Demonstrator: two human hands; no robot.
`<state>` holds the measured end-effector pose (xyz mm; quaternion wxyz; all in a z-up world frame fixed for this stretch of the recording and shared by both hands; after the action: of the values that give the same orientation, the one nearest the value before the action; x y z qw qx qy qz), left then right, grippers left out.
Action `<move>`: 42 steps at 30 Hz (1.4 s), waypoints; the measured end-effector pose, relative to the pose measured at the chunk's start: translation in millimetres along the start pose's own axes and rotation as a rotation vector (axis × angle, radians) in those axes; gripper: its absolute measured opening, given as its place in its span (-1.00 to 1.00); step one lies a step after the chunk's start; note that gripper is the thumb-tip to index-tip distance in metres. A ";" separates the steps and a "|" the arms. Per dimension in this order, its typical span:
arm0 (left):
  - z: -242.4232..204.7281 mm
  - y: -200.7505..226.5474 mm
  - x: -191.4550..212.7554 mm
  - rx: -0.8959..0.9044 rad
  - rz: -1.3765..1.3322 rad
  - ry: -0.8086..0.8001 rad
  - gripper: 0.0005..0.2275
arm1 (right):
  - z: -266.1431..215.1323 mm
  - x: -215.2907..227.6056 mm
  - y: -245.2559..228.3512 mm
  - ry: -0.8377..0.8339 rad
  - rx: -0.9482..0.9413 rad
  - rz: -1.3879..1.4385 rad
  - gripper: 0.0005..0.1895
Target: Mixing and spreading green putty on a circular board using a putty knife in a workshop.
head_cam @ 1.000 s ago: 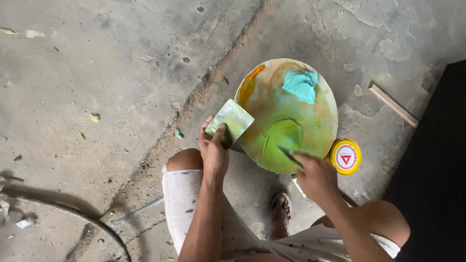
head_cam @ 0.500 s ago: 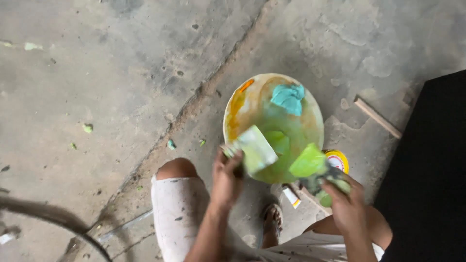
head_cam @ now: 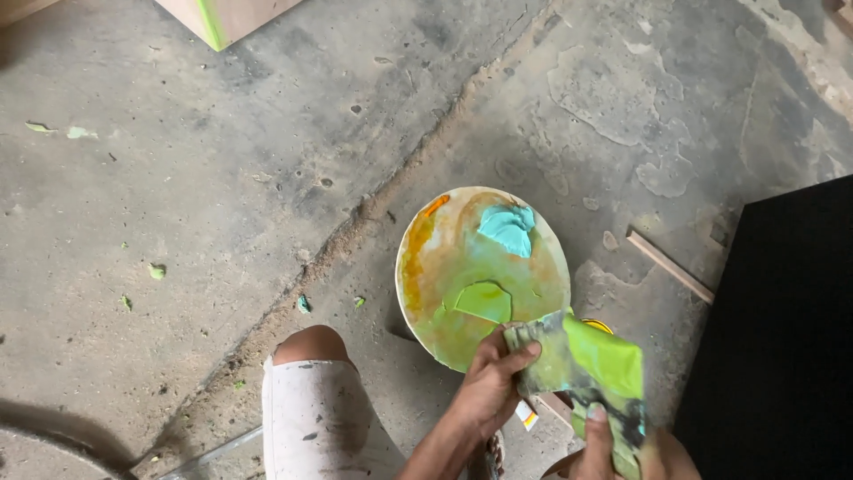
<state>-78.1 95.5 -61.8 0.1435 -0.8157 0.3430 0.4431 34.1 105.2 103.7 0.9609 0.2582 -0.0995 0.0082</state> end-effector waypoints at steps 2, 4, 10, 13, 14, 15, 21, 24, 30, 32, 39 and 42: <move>0.2 9.8 -6.3 -0.029 0.143 -0.024 -0.65 | 7.0 -2.9 -13.1 -0.021 -0.019 0.037 -0.74; 2.0 19.6 -3.4 -0.111 0.376 0.003 -0.67 | -17.3 -5.0 19.2 -0.242 -0.554 0.051 -0.74; -11.0 50.0 -17.8 -0.262 0.765 -0.069 -0.72 | -96.1 -9.8 44.2 -0.749 -1.326 -0.051 -0.63; -24.6 74.3 -29.8 -0.240 0.750 -0.073 -0.70 | -138.0 -37.2 49.1 -1.030 -1.217 0.165 -0.60; -28.3 83.2 -30.9 -0.213 0.733 -0.043 -0.67 | -149.4 -51.1 39.9 -1.110 -1.027 0.382 -0.55; -20.3 86.6 -16.9 -0.205 0.732 -0.035 -0.67 | -143.8 -64.0 45.7 -1.120 -1.031 0.383 -0.55; -10.7 135.5 39.7 -0.465 0.524 0.075 -0.76 | -131.7 -147.9 20.0 -1.474 -0.655 0.361 -0.18; -12.7 146.8 73.7 -0.562 0.325 0.158 -0.68 | -140.8 -166.7 -4.7 -1.560 -0.594 0.453 -0.39; 2.0 135.3 125.4 -0.578 0.228 0.229 -0.74 | -187.4 -121.2 -39.9 -1.601 -0.480 0.513 -0.42; -2.5 132.7 105.8 -0.459 0.083 0.234 -0.68 | -170.1 -101.0 -46.1 -1.598 -0.374 0.511 -0.32; 1.5 102.7 72.3 -0.348 0.128 0.174 -0.70 | -207.5 -39.6 58.1 -1.431 -1.600 0.399 -0.54; 10.7 68.3 57.3 -0.291 -0.014 0.192 -0.67 | -185.0 -16.3 115.8 -1.008 -1.020 -0.122 -0.61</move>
<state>-110.4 27.1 -110.2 -0.0063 -0.8688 0.2819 0.4070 45.0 298.3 1.1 0.7977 -0.2452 -0.5081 -0.2130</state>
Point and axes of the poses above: each hand's wrist, its own z-axis towards the middle knuckle, its own x-axis out of the back of the hand, y = z × x, the point moved 9 cm from there along z, towards the middle knuckle, and after that the axes turned 13 degrees about y, right-handed, at the moved point
